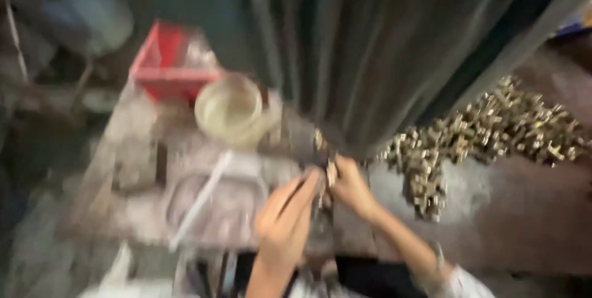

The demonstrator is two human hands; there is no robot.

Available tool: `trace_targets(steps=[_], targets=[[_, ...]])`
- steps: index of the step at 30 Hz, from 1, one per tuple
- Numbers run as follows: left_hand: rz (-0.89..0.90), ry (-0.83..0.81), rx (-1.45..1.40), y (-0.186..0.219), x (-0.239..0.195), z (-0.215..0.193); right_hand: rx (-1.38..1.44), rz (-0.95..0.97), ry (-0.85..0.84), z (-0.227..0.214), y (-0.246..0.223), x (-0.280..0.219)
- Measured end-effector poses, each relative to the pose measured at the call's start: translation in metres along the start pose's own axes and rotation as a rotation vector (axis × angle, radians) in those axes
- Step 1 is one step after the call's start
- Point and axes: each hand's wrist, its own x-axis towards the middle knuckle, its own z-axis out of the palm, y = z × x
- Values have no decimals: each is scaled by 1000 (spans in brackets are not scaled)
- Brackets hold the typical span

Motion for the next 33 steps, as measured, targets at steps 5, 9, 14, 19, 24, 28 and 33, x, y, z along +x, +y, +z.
trace_targets(steps=[5,9,14,19,24,28,33], targets=[[-336,-244,175,-18,-45,-3,-179,169,104,9,-9,-40],[-599,-254,-228,-9,-14,18,-576,-227,78,-2,-29,-61],[-697,-832,-256,-36,-42,-37,-812,-130,-308,-13,-62,-92],[-904,-257,-385,-99,-33,-60,-1021,-317,-259,-14,-16,-76],[-630,-130,-29,-43,-16,-31,-1000,-477,-207,-6,-7,-63],[-658,-271,-101,-2,-17,10,-622,-224,4,2,2,-67],[-383,-307,100,19,3,18,-297,-139,90,13,6,-56]])
